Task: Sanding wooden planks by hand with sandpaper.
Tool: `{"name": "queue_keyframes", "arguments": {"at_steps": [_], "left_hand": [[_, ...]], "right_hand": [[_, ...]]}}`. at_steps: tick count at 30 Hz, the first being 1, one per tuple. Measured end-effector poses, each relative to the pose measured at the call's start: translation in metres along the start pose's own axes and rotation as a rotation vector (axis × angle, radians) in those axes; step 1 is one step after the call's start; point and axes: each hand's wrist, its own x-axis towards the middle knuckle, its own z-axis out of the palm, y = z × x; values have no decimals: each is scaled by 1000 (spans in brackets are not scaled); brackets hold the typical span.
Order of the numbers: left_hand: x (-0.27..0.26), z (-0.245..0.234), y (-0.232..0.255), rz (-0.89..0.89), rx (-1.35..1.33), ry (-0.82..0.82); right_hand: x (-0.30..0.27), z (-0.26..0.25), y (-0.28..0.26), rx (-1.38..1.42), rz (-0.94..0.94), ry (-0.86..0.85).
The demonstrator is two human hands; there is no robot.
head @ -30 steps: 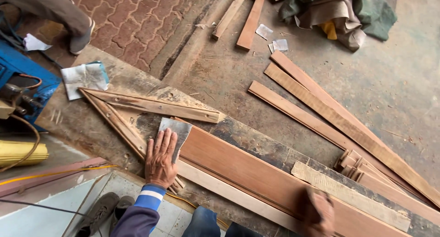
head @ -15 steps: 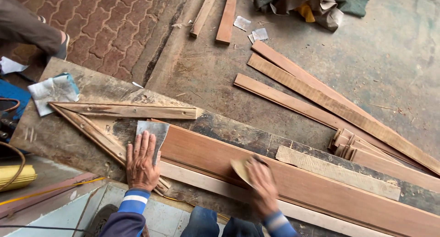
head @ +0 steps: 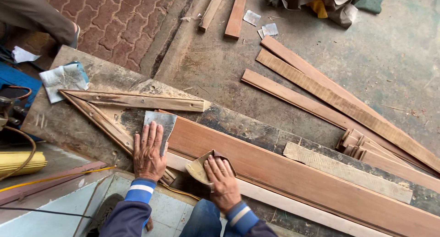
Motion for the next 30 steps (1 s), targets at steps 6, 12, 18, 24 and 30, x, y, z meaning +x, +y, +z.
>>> {"name": "queue_keyframes", "arguments": {"at_steps": [6,12,18,24,30], "left_hand": [[4,-3,4,-9,-13,-7],[3,-5,2,-7,-27,-15],[1,-7,3,14,-21,-8],[2,-2,4,-5,-21,8],[4,0,5,-15,-7,33]], "right_hand": [[-97,-74,73,-129,26,23],[-47,-52,17,-51,109,84],[-25,-65,19,93,46,3],[-131,-117,93,-190,299,176],[-30,-46,15,-1,83,65]]}}
